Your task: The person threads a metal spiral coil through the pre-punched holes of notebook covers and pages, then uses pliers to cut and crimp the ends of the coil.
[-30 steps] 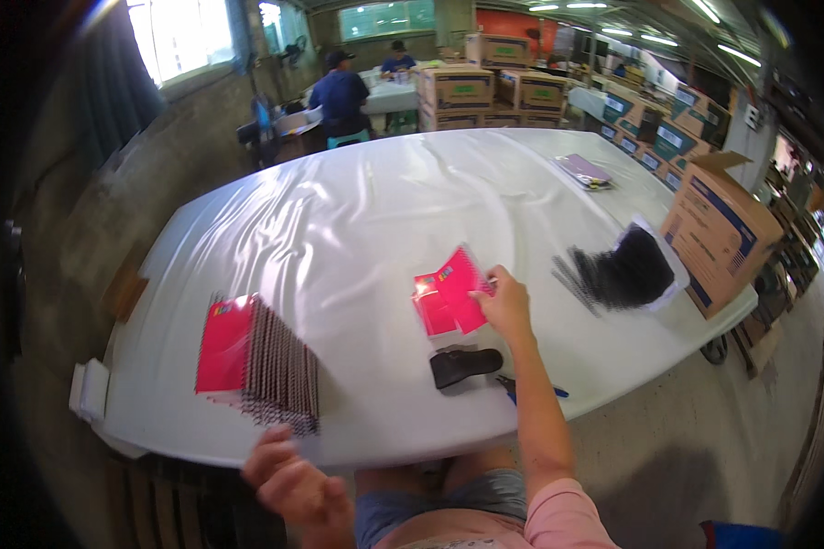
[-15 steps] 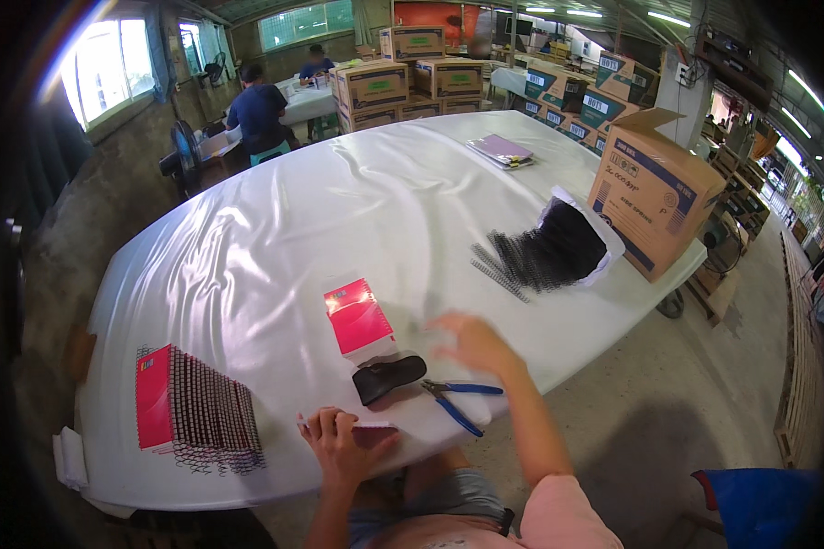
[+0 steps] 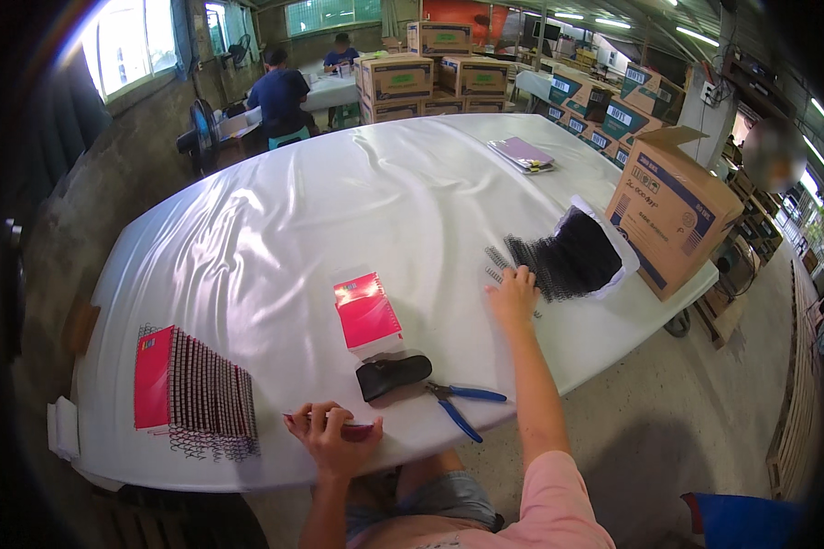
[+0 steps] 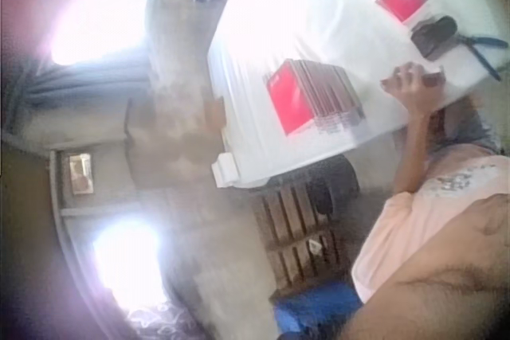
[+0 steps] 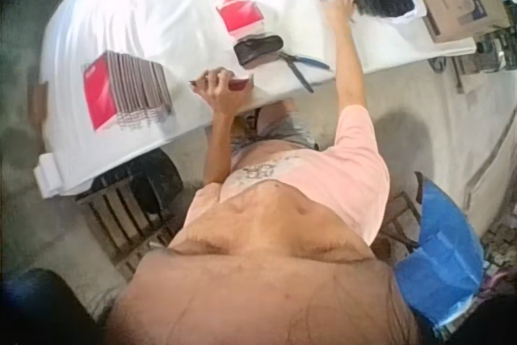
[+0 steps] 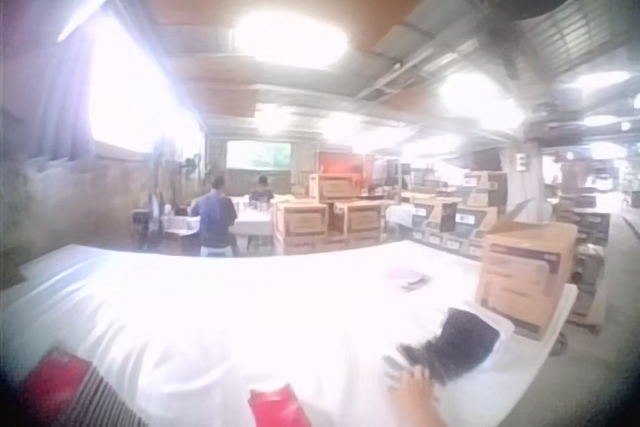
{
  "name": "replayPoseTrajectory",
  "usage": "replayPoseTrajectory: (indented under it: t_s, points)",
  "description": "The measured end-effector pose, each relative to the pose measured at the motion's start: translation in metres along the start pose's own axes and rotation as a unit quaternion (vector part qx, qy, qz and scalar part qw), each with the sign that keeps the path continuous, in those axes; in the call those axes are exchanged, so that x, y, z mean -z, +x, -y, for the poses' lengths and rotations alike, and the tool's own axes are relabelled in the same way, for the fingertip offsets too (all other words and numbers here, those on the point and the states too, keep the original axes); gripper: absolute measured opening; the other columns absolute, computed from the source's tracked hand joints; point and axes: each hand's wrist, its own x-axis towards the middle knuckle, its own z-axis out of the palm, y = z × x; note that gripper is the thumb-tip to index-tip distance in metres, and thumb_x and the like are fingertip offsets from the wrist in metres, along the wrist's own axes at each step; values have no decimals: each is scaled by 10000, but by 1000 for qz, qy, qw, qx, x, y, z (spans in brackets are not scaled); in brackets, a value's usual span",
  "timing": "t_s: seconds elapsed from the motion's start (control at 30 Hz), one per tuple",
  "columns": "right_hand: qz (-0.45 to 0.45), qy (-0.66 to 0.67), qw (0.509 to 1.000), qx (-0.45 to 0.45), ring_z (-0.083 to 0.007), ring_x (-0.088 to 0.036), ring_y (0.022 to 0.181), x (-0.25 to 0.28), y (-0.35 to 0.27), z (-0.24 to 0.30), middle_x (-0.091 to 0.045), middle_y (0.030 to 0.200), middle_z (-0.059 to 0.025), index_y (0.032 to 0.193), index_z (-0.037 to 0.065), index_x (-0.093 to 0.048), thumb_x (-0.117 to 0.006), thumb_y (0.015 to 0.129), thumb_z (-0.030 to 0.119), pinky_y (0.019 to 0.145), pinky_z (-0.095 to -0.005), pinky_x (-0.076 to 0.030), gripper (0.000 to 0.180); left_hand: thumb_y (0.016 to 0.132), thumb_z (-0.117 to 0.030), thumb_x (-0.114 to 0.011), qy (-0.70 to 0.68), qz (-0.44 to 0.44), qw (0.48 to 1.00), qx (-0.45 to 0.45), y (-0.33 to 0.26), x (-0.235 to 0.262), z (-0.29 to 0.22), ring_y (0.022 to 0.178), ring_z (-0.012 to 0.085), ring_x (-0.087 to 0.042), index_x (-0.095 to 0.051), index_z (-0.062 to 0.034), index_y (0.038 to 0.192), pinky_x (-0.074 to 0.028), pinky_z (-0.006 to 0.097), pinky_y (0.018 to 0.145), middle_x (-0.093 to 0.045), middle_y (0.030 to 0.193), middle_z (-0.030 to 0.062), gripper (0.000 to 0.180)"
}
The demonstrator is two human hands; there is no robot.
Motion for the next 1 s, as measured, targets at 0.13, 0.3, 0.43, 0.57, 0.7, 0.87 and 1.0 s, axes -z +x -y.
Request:
replayPoseTrajectory:
  t_s: [0.13, 0.3, 0.43, 0.57, 0.7, 0.87, 1.0]
  points:
    - [34, 36, 998, 50, -317, -542, 957, -8, 6, -17, -586, 951, -100, 1004, 64, -601, -650, 811, 204, 803, -436, -436, 244, 510, -369, -821, -26, -16, 999, 16, 2, 4, 2, 924, 266, -485, -548, -155, 708, -299, 520, 890, -524, 833, 11, 400]
    - [48, 279, 933, 223, -297, -568, 729, 50, -34, 23, -571, 800, -121, 1066, 73, -623, -575, 864, 90, 666, -374, -447, 208, 522, -380, -830, -9, -17, 1000, 4, 5, 7, -3, 914, 259, -479, -573, -160, 756, -307, 489, 888, -509, 808, 18, 412]
    - [352, 440, 793, 232, -146, -493, 675, 119, -115, 71, -565, 798, -77, 1018, 77, -692, -619, 856, 71, 620, -274, -406, 177, 536, -418, -831, -30, -10, 999, 39, 1, 7, 5, 901, 253, -477, -575, -156, 708, -294, 501, 892, -492, 756, 9, 404]
    - [328, 494, 777, 211, -118, -528, 708, 119, -159, 84, -597, 825, -56, 1014, 75, -695, -639, 854, 78, 628, -256, -425, 170, 546, -450, -810, -28, -4, 999, 24, 2, 6, 4, 917, 235, -491, -576, -154, 713, -287, 544, 868, -518, 821, 8, 413]
    - [303, 527, 772, 184, -134, -563, 776, 112, -165, 93, -612, 852, -61, 1004, 39, -688, -628, 829, 0, 679, -246, -446, 189, 552, -475, -803, -37, -11, 999, 22, 3, 7, 4, 916, 226, -491, -568, -145, 713, -283, 540, 866, -524, 829, 5, 435]
    - [346, 461, 779, 247, -158, -570, 790, 116, -163, 100, -607, 887, -81, 996, 33, -682, -600, 827, -36, 689, -254, -460, 201, 579, -559, -761, -31, -6, 999, 15, 1, 6, 8, 907, 219, -490, -569, -137, 714, -275, 534, 867, -528, 821, 4, 483]
    - [322, 471, 775, 271, -188, -598, 799, 116, -162, 97, -615, 914, -87, 988, 52, -675, -608, 827, -14, 704, -281, -480, 187, 600, -614, -704, -29, -2, 1000, 8, 3, 8, 8, 887, 212, -487, -576, -127, 717, -265, 541, 867, -530, 813, 8, 517]
